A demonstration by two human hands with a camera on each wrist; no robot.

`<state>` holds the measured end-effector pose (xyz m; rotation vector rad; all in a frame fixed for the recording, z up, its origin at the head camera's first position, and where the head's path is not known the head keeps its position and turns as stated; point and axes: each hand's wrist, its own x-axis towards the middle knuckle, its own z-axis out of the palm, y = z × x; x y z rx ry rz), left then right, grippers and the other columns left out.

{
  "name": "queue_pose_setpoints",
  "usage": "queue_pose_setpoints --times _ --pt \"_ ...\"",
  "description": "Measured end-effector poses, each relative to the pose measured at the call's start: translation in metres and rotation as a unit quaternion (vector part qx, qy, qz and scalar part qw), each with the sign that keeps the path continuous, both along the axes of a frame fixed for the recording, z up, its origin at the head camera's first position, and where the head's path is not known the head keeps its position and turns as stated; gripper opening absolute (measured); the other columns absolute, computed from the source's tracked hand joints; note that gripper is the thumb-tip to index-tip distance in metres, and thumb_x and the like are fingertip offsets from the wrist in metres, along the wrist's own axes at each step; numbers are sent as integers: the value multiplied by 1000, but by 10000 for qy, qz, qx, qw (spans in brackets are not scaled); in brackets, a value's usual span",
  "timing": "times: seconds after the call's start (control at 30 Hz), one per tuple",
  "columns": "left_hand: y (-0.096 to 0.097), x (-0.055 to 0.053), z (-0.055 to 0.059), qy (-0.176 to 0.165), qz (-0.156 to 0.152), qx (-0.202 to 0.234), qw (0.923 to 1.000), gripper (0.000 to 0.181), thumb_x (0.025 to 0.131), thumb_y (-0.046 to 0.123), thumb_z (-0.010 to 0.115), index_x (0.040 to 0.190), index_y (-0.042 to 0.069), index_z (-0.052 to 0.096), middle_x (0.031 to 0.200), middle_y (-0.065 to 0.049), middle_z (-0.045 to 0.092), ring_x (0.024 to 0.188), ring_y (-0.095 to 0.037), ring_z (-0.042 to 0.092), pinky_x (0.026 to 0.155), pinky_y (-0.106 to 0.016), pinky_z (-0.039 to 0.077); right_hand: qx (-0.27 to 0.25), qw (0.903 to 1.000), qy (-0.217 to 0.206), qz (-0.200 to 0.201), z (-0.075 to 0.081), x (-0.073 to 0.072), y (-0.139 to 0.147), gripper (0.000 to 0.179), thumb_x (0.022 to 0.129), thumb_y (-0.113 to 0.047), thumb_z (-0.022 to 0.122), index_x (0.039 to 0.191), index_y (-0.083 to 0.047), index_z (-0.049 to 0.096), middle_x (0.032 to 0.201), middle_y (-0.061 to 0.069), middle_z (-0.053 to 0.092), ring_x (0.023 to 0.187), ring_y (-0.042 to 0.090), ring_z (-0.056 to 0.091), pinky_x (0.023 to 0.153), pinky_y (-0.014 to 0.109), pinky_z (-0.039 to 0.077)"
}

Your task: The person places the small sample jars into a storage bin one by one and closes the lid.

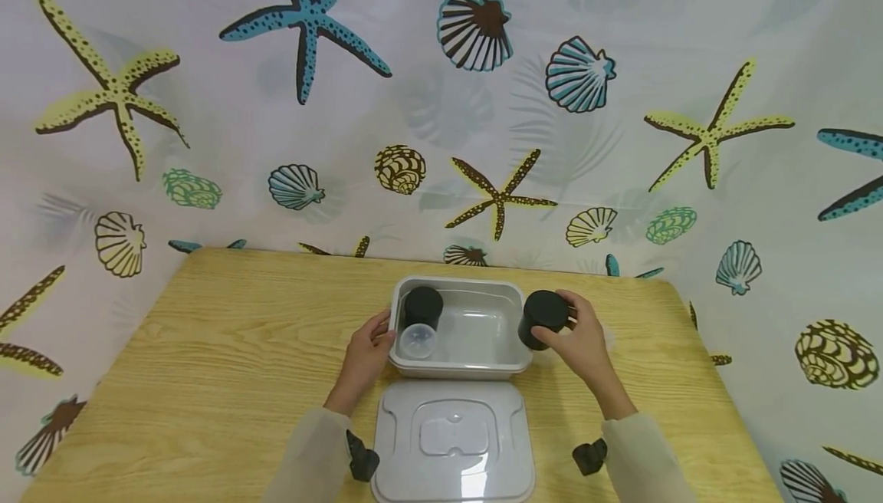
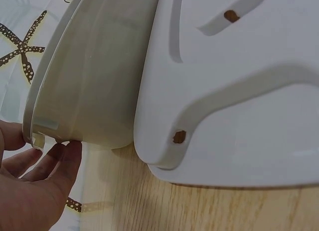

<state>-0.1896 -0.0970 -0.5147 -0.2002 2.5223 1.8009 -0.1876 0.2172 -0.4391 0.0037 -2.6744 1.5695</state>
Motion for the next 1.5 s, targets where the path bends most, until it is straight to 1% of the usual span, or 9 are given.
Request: queue_pose_setpoints --times 0.23,0.5,0.9,1.13,1.33,1.5 --pt "0 0 1 -15 0 24 10000 45 98 9 48 142 3 42 133 -25 54 119 -38 55 98 -47 47 -13 10000 43 77 0 -1 -8 71 78 -8 75 139 3 38 138 22 40 125 36 43 107 49 38" --pt "-1 1 2 -40 -43 -2 10000 45 98 9 48 143 5 42 133 -24 53 120 -37 55 98 -47 47 -50 9998 149 154 -3 -4 -17 72 76 -7 76 138 2 39 137 21 43 123 36 45 106 49 39" --pt "0 2 3 64 0 -21 10000 45 97 8 48 141 2 43 131 -26 55 117 -38 57 96 -47 49 -205 9992 179 305 -8 -7 -29 72 76 -7 77 138 1 40 136 21 43 123 35 45 106 49 39" --pt "0 2 2 111 20 -45 9999 44 97 7 48 141 2 43 129 -26 56 117 -37 57 97 -47 48 -164 9991 214 332 -12 -9 -35 71 76 -7 77 137 1 41 136 21 43 122 36 46 105 50 40" --pt "0 1 2 -1 50 -44 10000 45 97 9 48 141 3 43 131 -25 56 118 -37 57 98 -46 48 -160 9989 269 357 -17 -12 -40 71 75 -8 77 136 2 42 136 22 44 122 37 47 103 50 42" --pt "0 1 2 9 62 -50 10000 44 98 8 48 141 2 43 130 -25 56 117 -37 57 97 -47 48 -179 9987 275 388 -20 -15 -45 71 75 -8 78 136 2 42 136 22 43 122 38 47 104 50 42"
